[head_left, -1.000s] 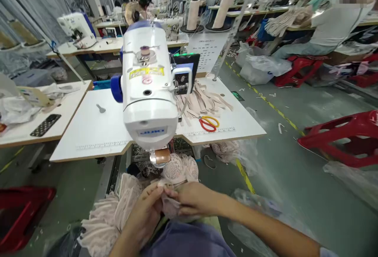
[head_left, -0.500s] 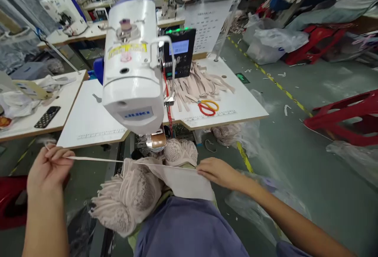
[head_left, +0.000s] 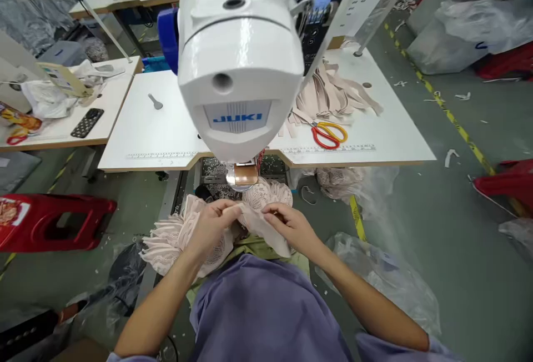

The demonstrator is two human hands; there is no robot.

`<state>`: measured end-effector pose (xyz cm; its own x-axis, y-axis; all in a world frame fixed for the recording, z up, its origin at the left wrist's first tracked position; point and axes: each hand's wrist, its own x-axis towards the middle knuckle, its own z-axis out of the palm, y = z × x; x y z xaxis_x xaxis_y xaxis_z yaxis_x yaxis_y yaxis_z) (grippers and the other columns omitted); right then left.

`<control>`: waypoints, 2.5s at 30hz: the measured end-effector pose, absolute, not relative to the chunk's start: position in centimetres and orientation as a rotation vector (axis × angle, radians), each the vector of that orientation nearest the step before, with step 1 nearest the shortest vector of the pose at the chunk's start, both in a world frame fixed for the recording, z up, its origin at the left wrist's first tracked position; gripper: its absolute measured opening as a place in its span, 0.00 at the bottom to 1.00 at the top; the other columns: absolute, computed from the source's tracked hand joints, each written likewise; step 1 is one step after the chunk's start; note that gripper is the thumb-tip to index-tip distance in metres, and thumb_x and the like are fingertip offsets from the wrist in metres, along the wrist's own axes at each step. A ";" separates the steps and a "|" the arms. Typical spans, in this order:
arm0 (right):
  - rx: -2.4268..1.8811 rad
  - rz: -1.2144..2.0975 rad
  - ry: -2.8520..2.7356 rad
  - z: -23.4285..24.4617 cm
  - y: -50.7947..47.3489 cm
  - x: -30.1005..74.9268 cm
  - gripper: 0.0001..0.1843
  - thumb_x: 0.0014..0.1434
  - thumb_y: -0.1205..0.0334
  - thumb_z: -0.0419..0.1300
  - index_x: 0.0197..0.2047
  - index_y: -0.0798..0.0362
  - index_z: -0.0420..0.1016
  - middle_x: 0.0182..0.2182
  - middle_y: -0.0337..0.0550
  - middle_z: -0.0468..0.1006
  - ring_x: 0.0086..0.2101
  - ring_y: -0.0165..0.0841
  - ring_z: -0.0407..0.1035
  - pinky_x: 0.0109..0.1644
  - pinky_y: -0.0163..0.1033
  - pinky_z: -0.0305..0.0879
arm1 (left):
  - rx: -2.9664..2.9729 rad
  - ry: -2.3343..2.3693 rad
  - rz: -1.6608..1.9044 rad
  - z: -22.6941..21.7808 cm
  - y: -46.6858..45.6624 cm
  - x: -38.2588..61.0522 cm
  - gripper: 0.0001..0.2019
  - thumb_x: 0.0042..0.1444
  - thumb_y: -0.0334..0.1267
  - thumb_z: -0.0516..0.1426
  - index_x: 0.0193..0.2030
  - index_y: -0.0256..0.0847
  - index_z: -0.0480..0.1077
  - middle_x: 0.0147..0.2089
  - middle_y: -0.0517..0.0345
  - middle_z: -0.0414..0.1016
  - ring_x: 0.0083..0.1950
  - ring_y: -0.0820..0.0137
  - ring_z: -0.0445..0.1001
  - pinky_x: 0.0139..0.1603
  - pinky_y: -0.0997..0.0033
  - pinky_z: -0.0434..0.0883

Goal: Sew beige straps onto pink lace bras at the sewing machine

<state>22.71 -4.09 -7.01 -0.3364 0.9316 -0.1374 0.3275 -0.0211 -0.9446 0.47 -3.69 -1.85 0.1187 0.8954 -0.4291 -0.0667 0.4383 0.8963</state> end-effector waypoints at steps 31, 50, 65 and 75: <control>-1.303 1.069 -1.168 -9.5 -6.4 14.8 0.09 0.69 0.53 0.52 0.41 0.49 0.64 0.33 0.40 0.71 0.33 0.32 0.68 0.37 0.38 0.67 | 0.384 1.205 1.162 -8.1 -7.2 6.7 0.21 0.54 0.53 0.65 0.47 0.39 0.77 0.47 0.52 0.81 0.51 0.64 0.78 0.57 0.66 0.71; -1.342 1.018 -1.920 -3.4 -2.4 24.8 0.05 0.64 0.60 0.57 0.36 0.49 0.72 0.26 0.35 0.72 0.24 0.28 0.62 0.30 0.34 0.57 | 1.031 1.177 0.684 -1.3 -5.2 1.9 0.15 0.62 0.49 0.59 0.33 0.38 0.74 0.28 0.59 0.74 0.32 0.71 0.70 0.37 0.73 0.67; -1.218 0.666 -1.783 -5.2 -4.7 19.2 0.09 0.67 0.62 0.56 0.44 0.46 0.78 0.38 0.43 0.82 0.39 0.35 0.76 0.42 0.41 0.74 | 0.571 1.182 1.100 -3.3 -6.0 4.9 0.13 0.56 0.43 0.66 0.44 0.39 0.80 0.43 0.54 0.83 0.45 0.65 0.79 0.50 0.66 0.74; -1.263 1.163 -1.780 -4.2 -3.3 21.0 0.04 0.56 0.69 0.61 0.32 0.50 0.73 0.30 0.36 0.74 0.23 0.25 0.62 0.28 0.34 0.58 | 1.138 1.411 0.994 -3.0 -6.5 4.1 0.09 0.57 0.41 0.64 0.40 0.38 0.83 0.38 0.53 0.84 0.42 0.60 0.80 0.44 0.65 0.76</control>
<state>21.05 -3.28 -4.20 -0.3190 0.9476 0.0181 0.3641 0.1401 -0.9207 4.07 -6.54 -3.01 -0.0291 0.9775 -0.2091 0.1320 0.2111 0.9685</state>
